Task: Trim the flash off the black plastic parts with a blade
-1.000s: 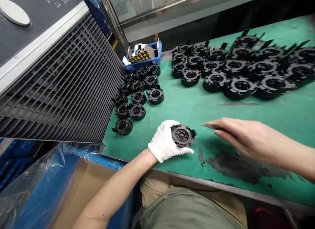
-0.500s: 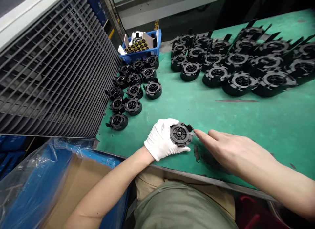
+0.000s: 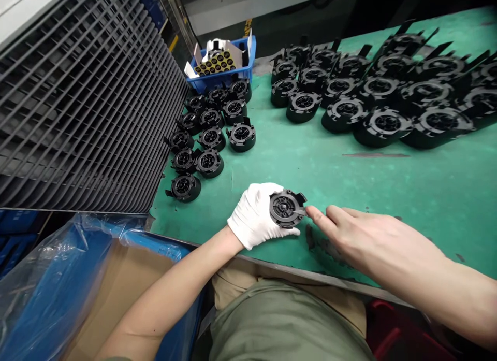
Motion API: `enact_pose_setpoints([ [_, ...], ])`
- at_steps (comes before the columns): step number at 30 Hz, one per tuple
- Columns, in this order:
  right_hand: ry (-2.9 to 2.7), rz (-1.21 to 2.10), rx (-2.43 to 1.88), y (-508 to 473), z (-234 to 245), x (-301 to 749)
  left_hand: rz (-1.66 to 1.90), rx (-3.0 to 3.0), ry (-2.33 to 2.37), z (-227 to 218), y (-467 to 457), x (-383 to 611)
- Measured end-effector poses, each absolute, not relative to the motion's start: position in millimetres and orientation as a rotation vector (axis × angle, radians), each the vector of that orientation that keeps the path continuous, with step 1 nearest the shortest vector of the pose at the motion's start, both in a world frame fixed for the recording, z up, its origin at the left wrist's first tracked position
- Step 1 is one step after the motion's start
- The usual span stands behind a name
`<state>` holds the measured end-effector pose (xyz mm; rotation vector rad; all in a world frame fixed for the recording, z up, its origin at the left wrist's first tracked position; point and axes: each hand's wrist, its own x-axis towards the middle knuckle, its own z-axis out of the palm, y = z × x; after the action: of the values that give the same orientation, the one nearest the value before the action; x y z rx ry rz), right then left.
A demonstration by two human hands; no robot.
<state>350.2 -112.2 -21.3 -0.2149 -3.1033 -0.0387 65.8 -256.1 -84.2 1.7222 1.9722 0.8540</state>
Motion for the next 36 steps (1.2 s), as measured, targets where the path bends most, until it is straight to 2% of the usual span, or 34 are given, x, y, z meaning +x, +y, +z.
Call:
enact_pose_setpoints([
  [14, -3.094, -0.070, -0.323, -121, -19, 354, 0.888, 1.755, 1.932, -86, -257, 66],
  [29, -3.098, -0.132, -0.104, -110, -21, 345, 0.876, 1.723, 1.993, -85, -253, 65],
  [32, -3.060, -0.057, -0.140, -101, -26, 345, 0.890, 1.709, 2.021, -80, -253, 70],
  [36, -2.889, 0.213, -0.314, -86, -27, 358, 0.985, 1.515, 2.233, -72, -263, 91],
])
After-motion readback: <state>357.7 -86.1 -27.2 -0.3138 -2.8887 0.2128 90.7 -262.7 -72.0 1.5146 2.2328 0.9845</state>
